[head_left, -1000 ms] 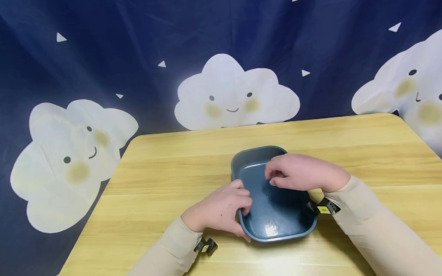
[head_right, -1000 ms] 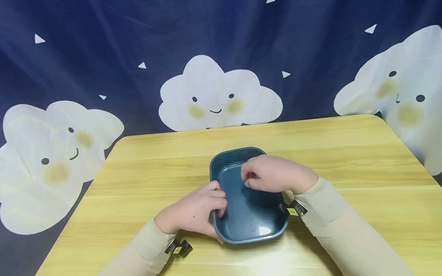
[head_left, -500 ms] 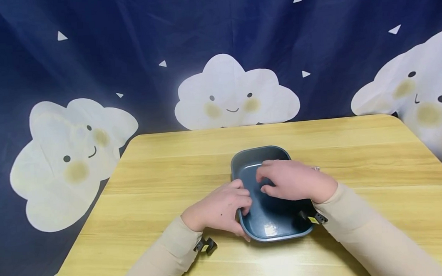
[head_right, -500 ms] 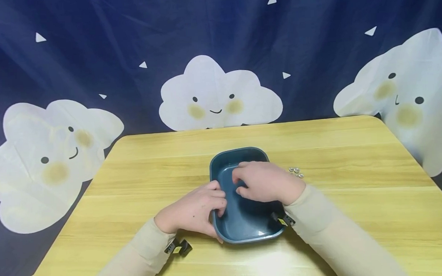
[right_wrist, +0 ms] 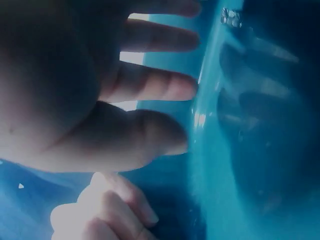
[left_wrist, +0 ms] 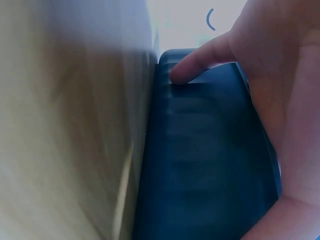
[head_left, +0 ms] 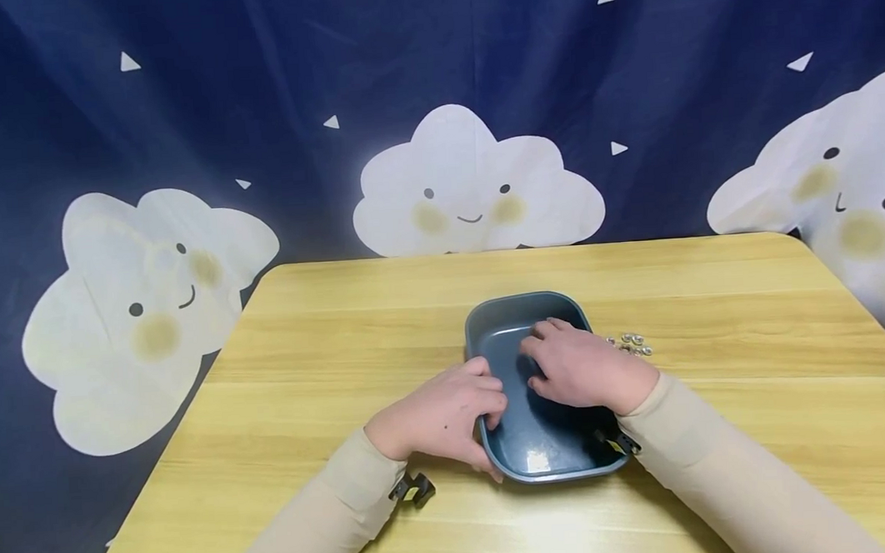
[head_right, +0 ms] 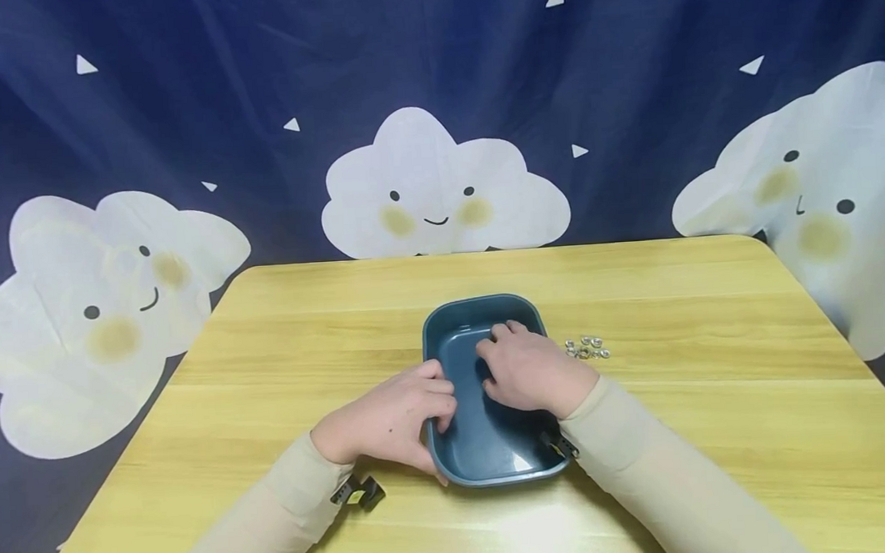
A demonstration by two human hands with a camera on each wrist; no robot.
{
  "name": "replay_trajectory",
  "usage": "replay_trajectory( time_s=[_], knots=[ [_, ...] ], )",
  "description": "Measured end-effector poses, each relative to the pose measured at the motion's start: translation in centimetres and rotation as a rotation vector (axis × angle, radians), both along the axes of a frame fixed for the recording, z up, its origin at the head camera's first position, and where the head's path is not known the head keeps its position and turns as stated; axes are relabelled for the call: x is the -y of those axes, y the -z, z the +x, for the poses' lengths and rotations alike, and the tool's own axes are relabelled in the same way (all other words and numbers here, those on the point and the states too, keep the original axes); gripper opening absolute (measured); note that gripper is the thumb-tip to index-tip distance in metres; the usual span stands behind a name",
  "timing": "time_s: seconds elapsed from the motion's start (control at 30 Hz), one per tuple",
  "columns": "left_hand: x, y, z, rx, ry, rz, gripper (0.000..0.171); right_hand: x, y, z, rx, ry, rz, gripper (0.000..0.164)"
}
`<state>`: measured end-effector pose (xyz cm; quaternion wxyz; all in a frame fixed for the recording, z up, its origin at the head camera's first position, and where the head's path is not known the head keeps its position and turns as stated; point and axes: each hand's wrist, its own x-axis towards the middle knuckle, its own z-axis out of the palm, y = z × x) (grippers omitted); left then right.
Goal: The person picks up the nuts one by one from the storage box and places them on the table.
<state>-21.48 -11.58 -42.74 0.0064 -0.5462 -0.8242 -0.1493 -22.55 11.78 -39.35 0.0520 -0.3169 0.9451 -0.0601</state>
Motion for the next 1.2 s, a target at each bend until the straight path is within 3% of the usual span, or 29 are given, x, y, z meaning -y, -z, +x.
replay_trajectory(
  time_s=[0.3, 0.47, 0.7, 0.93, 1.2],
  knots=[
    [0.17, 0.07, 0.17, 0.024, -0.02, -0.015, 0.058, 0.07, 0.64, -0.18, 0.003, -0.012, 0.08, 0.025],
    [0.17, 0.1, 0.19, 0.026, -0.016, -0.011, 0.058, 0.02, 0.78, -0.22, -0.027, -0.046, 0.049, 0.018],
    [-0.01, 0.2, 0.05, 0.0, -0.007, -0.009, 0.057, -0.02, 0.79, -0.19, -0.065, -0.077, -0.006, 0.022],
    [-0.03, 0.08, 0.07, 0.001, -0.009, -0.014, 0.058, -0.18, 0.61, -0.18, 0.009, -0.051, 0.01, 0.021],
    [0.01, 0.15, 0.02, -0.002, -0.003, 0.006, 0.058, -0.16, 0.9, -0.54, 0.088, -0.082, 0.013, 0.024]
  ],
)
